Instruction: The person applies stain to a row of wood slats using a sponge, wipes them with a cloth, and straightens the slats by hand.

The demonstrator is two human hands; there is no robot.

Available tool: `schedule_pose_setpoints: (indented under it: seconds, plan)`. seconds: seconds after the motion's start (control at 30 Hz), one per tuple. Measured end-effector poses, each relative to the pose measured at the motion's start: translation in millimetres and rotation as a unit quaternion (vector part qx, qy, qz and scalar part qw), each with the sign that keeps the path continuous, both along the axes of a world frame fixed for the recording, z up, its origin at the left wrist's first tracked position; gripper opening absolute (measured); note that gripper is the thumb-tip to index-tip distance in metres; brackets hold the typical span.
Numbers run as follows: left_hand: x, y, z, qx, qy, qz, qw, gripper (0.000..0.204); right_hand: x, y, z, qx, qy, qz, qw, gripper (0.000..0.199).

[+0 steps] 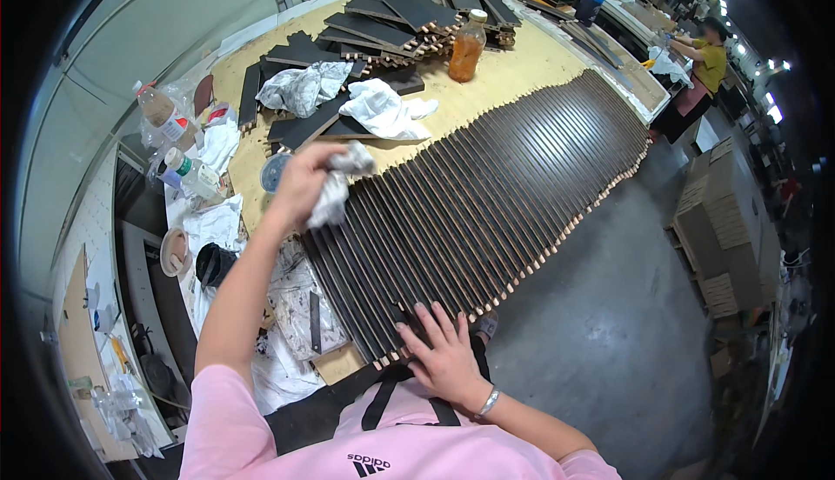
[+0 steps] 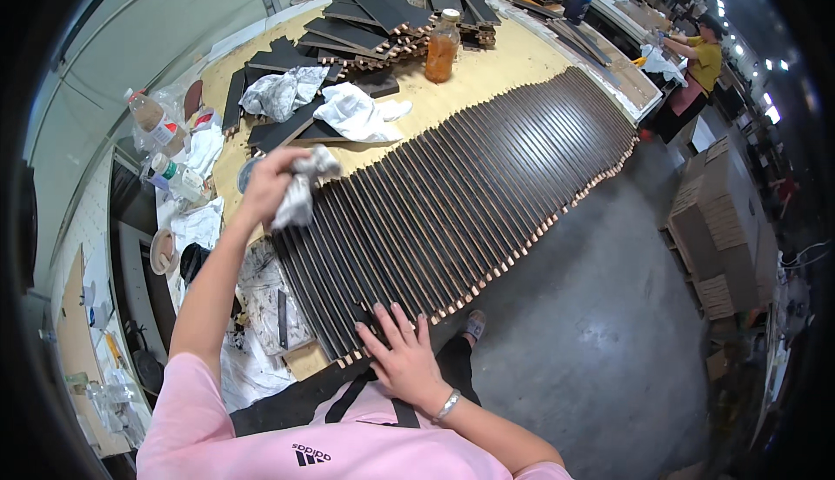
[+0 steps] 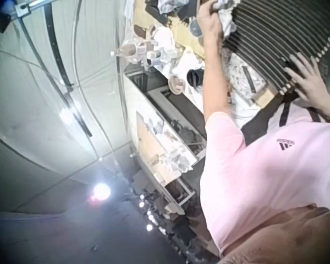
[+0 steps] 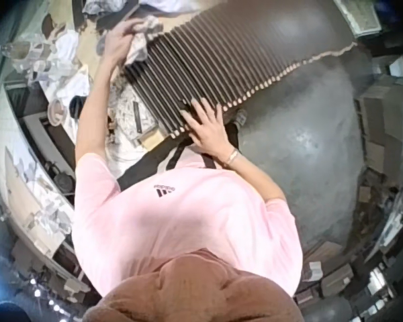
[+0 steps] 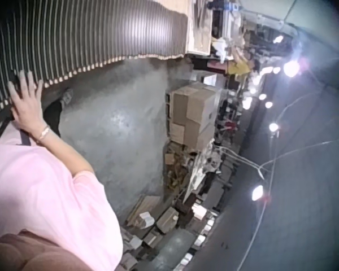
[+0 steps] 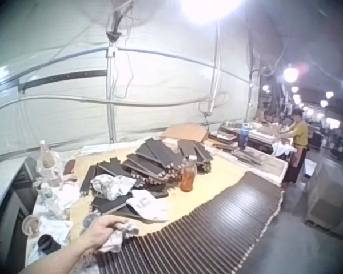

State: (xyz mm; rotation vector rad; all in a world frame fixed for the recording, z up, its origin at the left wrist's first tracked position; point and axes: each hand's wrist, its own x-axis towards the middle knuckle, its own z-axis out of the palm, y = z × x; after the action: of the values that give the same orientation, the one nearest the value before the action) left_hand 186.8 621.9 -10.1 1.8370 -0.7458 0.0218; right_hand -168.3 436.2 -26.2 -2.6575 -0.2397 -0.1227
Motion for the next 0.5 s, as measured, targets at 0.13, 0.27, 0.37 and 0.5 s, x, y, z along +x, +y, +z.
schedule_pose_setpoints:
  seconds: [0.13, 0.27, 0.37, 0.5]
  plan:
    - [84, -3, -9, 0.304, 0.051, 0.130, 0.942, 0.052, 3, 11, -5, -0.024, 0.031, 0.000, 0.999, 0.080]
    - [65, -26, 2, 0.460, 0.046, 0.067, 0.884, 0.054, 3, 11, -9, -0.023, 0.037, 0.001, 0.999, 0.081]
    - [48, -32, 1, 0.469, 0.060, 0.051, 0.880, 0.052, 2, 10, -12, -0.017, 0.032, -0.003, 0.999, 0.080]
    - [47, -24, -5, 0.426, 0.073, 0.023, 0.901, 0.042, 1, 11, -20, -0.021, 0.008, -0.009, 1.000, 0.075]
